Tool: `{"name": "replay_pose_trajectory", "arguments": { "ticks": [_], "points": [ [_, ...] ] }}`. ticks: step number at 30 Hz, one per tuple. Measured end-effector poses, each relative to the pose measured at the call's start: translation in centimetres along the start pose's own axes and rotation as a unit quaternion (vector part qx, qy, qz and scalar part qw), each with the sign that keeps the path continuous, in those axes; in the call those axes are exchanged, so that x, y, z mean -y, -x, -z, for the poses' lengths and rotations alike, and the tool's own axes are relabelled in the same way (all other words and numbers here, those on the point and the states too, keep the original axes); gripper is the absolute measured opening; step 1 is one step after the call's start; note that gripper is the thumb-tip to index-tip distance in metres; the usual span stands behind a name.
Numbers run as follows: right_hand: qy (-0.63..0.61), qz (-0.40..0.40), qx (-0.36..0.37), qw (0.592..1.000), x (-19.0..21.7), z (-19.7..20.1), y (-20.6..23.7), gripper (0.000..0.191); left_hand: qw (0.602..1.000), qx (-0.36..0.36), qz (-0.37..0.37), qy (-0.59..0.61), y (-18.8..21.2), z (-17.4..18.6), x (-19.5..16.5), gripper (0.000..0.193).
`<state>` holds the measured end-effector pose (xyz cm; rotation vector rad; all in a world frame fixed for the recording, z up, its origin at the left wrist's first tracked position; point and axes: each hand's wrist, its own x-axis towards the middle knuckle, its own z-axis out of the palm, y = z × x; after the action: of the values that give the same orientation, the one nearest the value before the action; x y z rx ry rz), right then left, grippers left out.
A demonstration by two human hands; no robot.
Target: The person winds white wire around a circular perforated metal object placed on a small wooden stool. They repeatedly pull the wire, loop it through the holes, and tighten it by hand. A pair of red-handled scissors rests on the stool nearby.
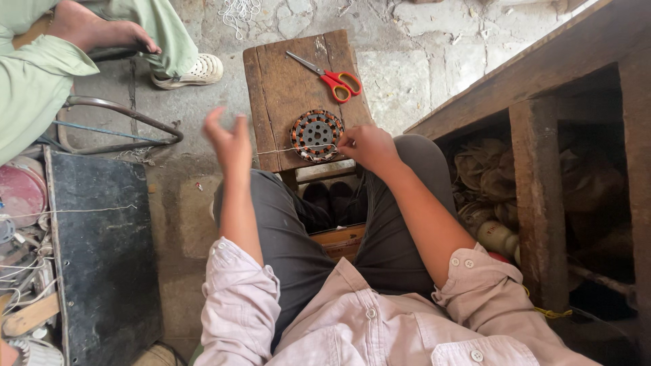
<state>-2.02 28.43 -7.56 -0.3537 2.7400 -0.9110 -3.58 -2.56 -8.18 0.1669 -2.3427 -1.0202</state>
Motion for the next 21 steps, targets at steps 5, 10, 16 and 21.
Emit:
{"name": "replay_pose_trajectory", "arguments": {
  "ticks": [5,10,16,21],
  "points": [
    [0.040,0.019,-0.049,0.998,0.8,-1.2,0.1,0.010,0.951,0.295,0.072,0.051,2.7,-1.9,-7.2,0.017],
    [0.023,0.071,-0.125,0.989,0.9,-2.5,-0.4,0.017,0.934,0.348,-0.074,0.035,3.5,-2.5,-11.0,0.015],
    [-0.333,-0.039,-0.191,0.922,-0.2,-1.0,-2.0,0.017,0.927,0.350,-0.127,0.047,2.8,-2.4,-10.8,0.027],
    [-0.469,-0.106,-0.176,0.859,-0.5,-0.3,-1.9,0.014,0.893,0.399,-0.205,-0.043,4.1,-3.9,-10.4,0.012]
  ]
}}
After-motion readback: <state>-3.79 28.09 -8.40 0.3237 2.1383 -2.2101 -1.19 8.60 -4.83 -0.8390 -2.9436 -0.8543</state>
